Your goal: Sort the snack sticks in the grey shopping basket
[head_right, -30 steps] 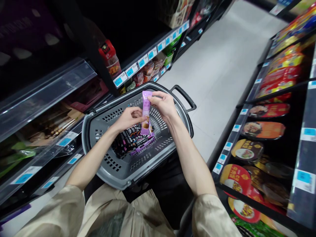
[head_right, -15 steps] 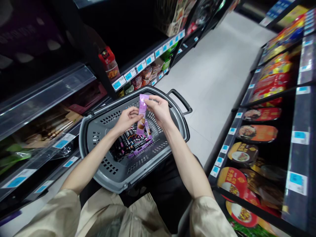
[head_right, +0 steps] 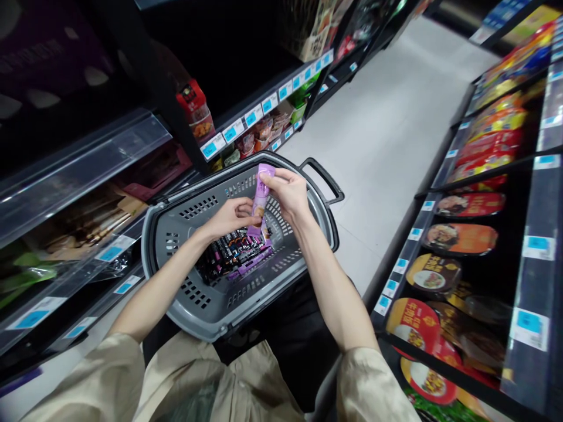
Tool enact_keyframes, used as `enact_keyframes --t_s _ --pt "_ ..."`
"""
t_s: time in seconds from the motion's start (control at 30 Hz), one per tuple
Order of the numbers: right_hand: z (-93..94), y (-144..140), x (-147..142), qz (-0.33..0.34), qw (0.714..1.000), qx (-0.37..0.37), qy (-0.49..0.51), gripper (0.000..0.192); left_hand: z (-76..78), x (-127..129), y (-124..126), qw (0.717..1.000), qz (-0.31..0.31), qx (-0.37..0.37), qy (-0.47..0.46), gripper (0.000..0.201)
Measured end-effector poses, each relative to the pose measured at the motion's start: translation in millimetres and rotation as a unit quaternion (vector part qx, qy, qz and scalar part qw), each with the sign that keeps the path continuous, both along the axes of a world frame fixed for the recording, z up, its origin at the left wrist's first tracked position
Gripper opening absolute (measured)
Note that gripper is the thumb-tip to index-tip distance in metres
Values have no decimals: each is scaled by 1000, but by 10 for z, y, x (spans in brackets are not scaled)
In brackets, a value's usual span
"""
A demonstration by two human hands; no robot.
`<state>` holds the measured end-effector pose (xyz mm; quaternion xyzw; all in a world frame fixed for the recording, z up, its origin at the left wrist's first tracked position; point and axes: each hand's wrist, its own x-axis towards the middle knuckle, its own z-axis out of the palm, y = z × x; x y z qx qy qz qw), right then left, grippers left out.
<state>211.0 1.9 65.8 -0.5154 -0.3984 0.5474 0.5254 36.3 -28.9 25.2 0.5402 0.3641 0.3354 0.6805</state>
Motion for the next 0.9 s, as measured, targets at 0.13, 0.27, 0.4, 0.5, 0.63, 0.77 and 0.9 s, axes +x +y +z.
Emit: enact_keyframes --t_s 0.13,0.27,0.4,0.5,0.63,0.77,0.9 --pt "27 3 19 16 1000 7 -16 34 -30 -25 17 1000 15 4 9 36" --pt "33 1 19 32 999 15 -17 31 -34 -53 34 1000 14 -4 14 37" --pt "18 5 20 17 1000 17 -16 34 -23 -59 46 1000 24 1 11 43" --pt "11 4 23 -8 999 29 -15 35 11 -44 43 999 38 18 5 45" --pt "14 -4 25 -16 999 43 -9 41 56 -33 34 999 38 32 3 43" --pt "14 2 29 -13 998 54 4 43 47 -44 43 998 47 37 2 43" --pt "-1 25 39 5 999 39 2 44 8 -53 57 998 57 32 -6 45"
